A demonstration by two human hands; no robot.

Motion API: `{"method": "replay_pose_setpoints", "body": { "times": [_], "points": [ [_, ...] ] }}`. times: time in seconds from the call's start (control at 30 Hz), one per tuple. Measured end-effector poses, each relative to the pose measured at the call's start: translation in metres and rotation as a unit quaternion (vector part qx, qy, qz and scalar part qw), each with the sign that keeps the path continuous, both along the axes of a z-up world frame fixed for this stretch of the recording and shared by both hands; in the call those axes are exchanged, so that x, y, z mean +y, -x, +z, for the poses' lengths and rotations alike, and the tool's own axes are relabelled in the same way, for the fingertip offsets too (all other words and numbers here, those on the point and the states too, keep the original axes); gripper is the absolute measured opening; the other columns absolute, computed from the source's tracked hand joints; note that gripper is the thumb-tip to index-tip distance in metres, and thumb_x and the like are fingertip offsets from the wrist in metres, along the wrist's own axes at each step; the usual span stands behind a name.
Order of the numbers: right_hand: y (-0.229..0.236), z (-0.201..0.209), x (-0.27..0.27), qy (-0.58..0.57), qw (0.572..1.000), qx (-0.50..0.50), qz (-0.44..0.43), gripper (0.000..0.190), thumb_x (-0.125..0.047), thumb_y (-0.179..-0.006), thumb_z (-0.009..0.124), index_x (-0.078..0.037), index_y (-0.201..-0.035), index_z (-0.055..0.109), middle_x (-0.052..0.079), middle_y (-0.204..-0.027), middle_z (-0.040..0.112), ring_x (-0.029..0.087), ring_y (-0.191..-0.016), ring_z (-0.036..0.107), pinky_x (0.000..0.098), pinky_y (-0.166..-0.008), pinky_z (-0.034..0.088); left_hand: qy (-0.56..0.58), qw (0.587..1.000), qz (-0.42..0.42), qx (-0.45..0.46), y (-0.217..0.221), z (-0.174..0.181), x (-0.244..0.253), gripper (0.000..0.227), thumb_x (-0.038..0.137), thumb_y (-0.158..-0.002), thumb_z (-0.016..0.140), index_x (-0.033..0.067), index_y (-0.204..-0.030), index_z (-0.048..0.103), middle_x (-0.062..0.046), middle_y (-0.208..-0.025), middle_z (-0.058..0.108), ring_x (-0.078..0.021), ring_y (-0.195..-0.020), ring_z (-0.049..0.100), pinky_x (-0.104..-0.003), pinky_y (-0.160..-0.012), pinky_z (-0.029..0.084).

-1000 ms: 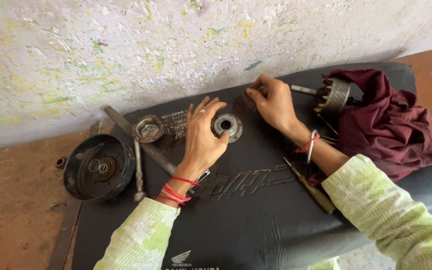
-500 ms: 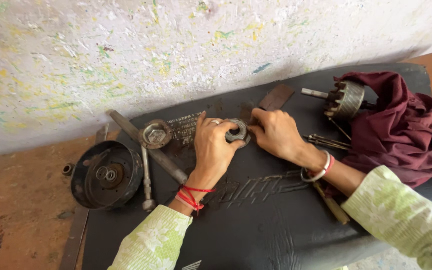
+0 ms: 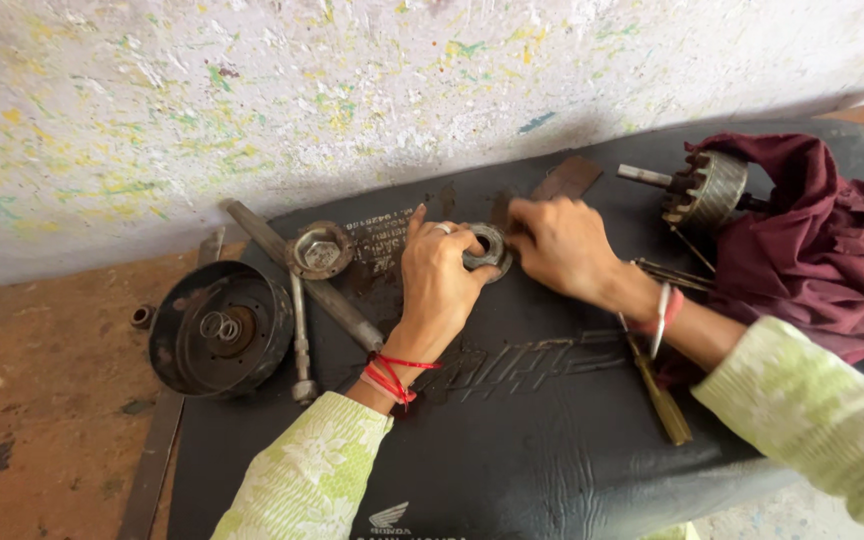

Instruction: The person scrubs a cylindrical metal part with sandpaper, then wipes it with a maroon cloth. They place the cleaned part into a larger black housing and rotate it to check the fit.

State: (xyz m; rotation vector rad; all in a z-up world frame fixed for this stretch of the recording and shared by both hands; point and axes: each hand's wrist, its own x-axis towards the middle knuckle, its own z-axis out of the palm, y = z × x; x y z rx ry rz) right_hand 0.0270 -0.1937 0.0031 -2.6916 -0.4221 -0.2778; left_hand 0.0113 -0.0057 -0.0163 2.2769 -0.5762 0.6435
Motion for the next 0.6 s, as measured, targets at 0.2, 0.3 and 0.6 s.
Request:
{"method": "replay_pose_setpoints", "body": {
  "times": [0.2, 0.3, 0.6],
  "points": [
    [-0.028, -0.007, 0.012, -0.059, 0.998, -0.034, 0.004, 0.016, -0.023, -0.087, 0.073, -0.008, -0.091, 0.071, 0.018, -0.079, 0.073, 0.041, -0.075, 0.069, 0.0514, -0.070, 0.054, 0.005, 1.000, 0.002, 0.011, 0.003, 0.000, 0.002, 0.030, 0.013, -0.056, 0.094, 0.0024, -0.076, 0.074, -0.013, -0.092, 0.074, -0.0308, -0.095, 0.068, -0.054, -0.115, 0.036],
    [-0.005, -0.007, -0.006, -0.069, 0.997, -0.006, 0.042, 0.018, -0.023, -0.086, 0.073, -0.006, -0.087, 0.070, 0.018, -0.080, 0.073, 0.040, -0.079, 0.069, 0.0507, -0.069, 0.054, 0.014, 1.000, 0.001, -0.002, 0.005, 0.002, 0.001, 0.032, 0.014, -0.056, 0.095, 0.0019, -0.076, 0.074, -0.015, -0.092, 0.074, -0.0315, -0.095, 0.068, -0.056, -0.115, 0.034],
    [-0.020, 0.002, 0.015, -0.056, 0.998, -0.019, -0.023, 0.015, -0.023, -0.085, 0.073, -0.009, -0.090, 0.072, 0.017, -0.080, 0.073, 0.041, -0.077, 0.069, 0.0523, -0.071, 0.054, 0.023, 1.000, -0.002, 0.002, 0.004, -0.001, 0.001, 0.028, 0.010, -0.057, 0.093, 0.0025, -0.076, 0.073, -0.014, -0.092, 0.074, -0.0311, -0.095, 0.069, -0.055, -0.116, 0.035]
  ]
}}
